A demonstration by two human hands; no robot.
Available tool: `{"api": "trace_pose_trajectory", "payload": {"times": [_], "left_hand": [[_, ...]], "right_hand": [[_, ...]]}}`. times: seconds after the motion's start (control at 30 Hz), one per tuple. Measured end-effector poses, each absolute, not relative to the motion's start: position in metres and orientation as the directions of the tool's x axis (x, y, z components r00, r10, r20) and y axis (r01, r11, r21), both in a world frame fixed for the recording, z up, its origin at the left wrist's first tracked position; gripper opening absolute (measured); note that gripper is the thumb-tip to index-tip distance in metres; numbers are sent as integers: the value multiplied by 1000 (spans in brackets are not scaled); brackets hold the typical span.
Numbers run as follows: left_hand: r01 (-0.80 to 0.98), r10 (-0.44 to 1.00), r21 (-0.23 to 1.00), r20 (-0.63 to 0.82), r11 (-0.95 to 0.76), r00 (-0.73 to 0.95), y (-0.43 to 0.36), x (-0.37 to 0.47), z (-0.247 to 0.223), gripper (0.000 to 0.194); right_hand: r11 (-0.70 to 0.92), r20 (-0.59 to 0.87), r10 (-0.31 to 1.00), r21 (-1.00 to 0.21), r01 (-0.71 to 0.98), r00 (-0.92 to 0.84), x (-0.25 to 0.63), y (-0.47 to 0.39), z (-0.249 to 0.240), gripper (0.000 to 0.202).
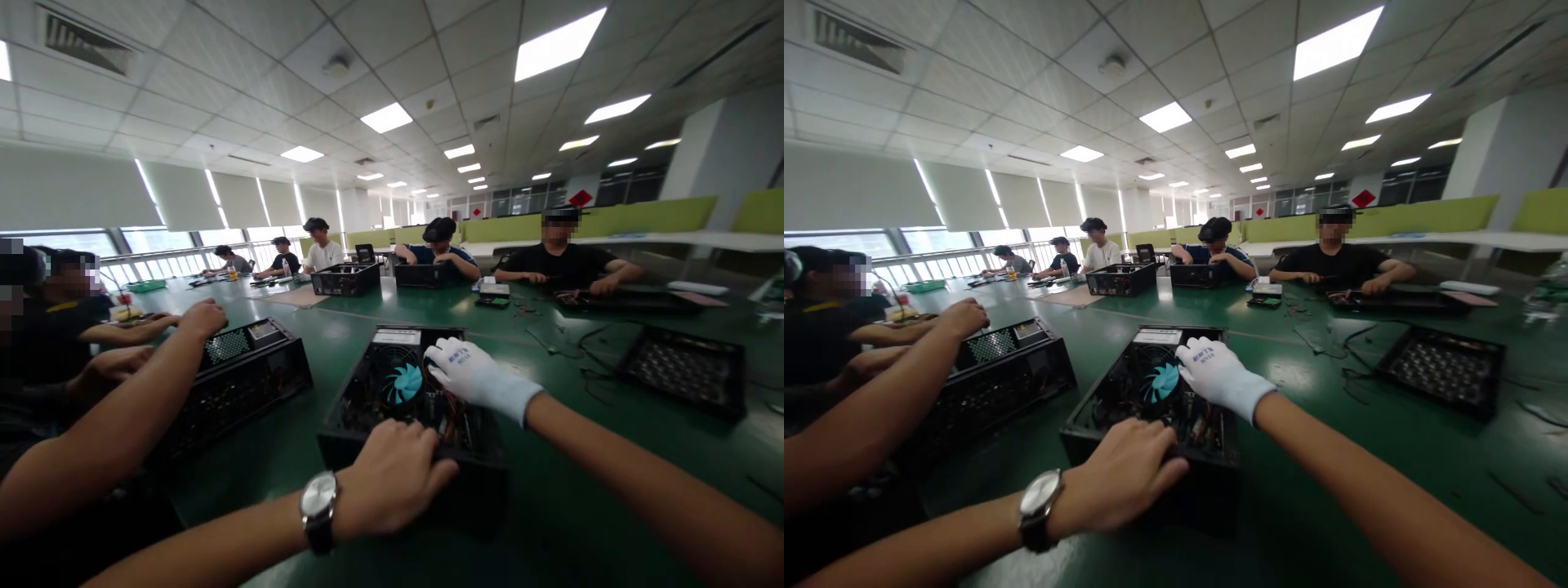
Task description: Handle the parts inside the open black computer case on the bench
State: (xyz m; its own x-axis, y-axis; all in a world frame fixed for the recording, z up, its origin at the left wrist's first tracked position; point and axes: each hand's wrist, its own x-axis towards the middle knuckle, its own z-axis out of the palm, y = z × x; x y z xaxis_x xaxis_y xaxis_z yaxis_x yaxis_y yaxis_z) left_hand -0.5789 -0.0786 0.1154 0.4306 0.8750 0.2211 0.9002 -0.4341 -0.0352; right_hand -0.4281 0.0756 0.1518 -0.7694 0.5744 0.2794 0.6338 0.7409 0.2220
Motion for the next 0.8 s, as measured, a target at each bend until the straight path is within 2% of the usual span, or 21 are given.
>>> {"api": "trace_pose_trajectory", "payload": {"times": [0.07,0.13,0.23,0.3,0.37,0.5,0.67,0.8], "left_hand": [[820,815,33,139,-571,562,-109,-570,125,52],[782,784,61,91,-620,614,-116,-572,135,54],[809,800,-49,122,-586,587,-87,-589,135,45],[797,794,-139,89,-588,601,-57,-603,126,67],[745,758,-176,-13,-644,652,-30,-610,115,86],[655,683,-197,-163,-729,712,-7,-608,102,95],[660,703,-273,-105,-700,703,-29,-610,112,101],[699,705,-216,58,-682,706,-61,-630,145,100]], "right_hand": [[767,172,561,259,586,-810,-425,62,148,28],[789,40,542,318,525,-839,-421,44,141,25],[798,-105,526,405,447,-844,-411,15,136,25],[800,-125,522,417,433,-844,-407,0,137,25],[798,-136,524,422,430,-841,-406,-8,140,25],[793,-177,548,421,440,-818,-411,-9,144,25],[814,-198,542,366,451,-817,-421,5,138,19],[838,-130,536,204,507,-834,-437,16,120,11]]}}
